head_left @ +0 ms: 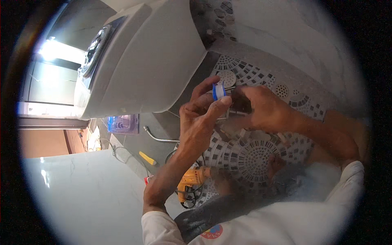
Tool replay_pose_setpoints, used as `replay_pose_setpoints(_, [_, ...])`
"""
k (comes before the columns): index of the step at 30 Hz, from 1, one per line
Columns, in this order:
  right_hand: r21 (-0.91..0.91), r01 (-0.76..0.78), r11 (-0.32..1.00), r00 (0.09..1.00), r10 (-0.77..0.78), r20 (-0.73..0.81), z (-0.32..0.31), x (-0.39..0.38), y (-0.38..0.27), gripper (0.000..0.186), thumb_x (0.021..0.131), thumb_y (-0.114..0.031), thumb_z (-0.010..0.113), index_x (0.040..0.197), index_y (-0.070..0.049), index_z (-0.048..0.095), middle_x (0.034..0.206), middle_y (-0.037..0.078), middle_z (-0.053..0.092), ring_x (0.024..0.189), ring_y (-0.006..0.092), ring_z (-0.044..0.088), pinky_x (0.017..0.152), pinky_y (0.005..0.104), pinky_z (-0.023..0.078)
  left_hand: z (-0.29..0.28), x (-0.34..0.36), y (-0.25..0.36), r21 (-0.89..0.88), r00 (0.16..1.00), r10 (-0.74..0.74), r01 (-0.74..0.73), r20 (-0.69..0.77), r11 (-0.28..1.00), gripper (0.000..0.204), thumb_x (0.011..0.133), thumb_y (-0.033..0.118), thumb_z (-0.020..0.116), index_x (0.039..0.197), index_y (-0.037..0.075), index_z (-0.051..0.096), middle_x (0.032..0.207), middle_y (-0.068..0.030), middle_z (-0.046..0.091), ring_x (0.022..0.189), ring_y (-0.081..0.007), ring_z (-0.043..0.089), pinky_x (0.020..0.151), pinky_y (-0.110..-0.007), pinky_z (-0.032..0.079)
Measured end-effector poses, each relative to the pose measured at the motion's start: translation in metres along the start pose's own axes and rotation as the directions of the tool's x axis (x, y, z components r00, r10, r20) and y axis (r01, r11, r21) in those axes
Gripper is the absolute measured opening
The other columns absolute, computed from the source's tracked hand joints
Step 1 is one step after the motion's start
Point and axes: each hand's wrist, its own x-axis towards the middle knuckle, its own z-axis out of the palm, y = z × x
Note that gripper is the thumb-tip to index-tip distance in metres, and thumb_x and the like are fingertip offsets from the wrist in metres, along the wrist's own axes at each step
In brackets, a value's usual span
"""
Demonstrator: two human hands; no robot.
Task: The person is installing or repairing a shower faucet fixture by wrapping thread seal tape around the fittings.
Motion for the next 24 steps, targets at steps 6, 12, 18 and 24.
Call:
replay_pose_setpoints(6, [-0.046,-0.02,0.999,0.999,0.018,-0.045,-0.015,0.004,0.009,0.057,0.076,-0.029,0.08,0.116,0.003,0.056,0.101,0.015,0.067,0.092,0.0186,0.064,0.08,0.0335,0.053,-0.009,-0.02,-0.002,-0.113,0.984,-0.128,0.141,0.12,0.983,0.025,0.083,0.017,0.073,0.104,0.002,0.069,0.138,-0.0103,0.04,0.115,-0.0214,0.052,0.096,-0.039,0.048])
replay_pose_setpoints(12, [0.023,0.027,0.999,0.998,-0.025,-0.059,-0.023,0.002,0.007,0.06,0.076,-0.031,0.081,0.119,0.003,0.055,0.103,0.016,0.067,0.093,0.0186,0.063,0.079,0.0333,0.053,-0.033,-0.018,-0.027,0.064,0.965,-0.002,-0.016,0.261,0.998,0.021,0.082,0.001,0.065,0.103,0.002,0.068,0.117,-0.008,0.056,0.112,-0.0211,0.054,0.093,-0.04,0.047])
replay_pose_setpoints(18, [-0.016,0.088,0.996,0.994,-0.088,-0.069,-0.018,-0.002,-0.001,0.055,0.078,-0.035,0.077,0.11,0.004,0.058,0.095,0.02,0.067,0.09,0.0258,0.066,0.084,0.0382,0.052,-0.063,-0.012,-0.057,0.25,0.927,0.055,-0.156,0.37,0.956,0.033,0.084,0.026,0.06,0.103,-0.001,0.066,0.113,-0.0121,0.061,0.113,-0.023,0.053,0.094,-0.039,0.043])
replay_pose_setpoints(24, [-0.111,0.121,0.986,0.992,-0.122,-0.002,-0.006,-0.013,-0.004,0.057,0.073,-0.03,0.082,0.115,0.0,0.058,0.092,0.014,0.068,0.083,0.0171,0.067,0.075,0.0309,0.054,-0.025,-0.002,-0.014,0.15,0.97,-0.097,0.064,0.223,0.987,0.053,0.095,0.046,0.045,0.118,0.0,0.06,0.116,-0.0167,0.06,0.109,-0.0233,0.055,0.094,-0.039,0.042])
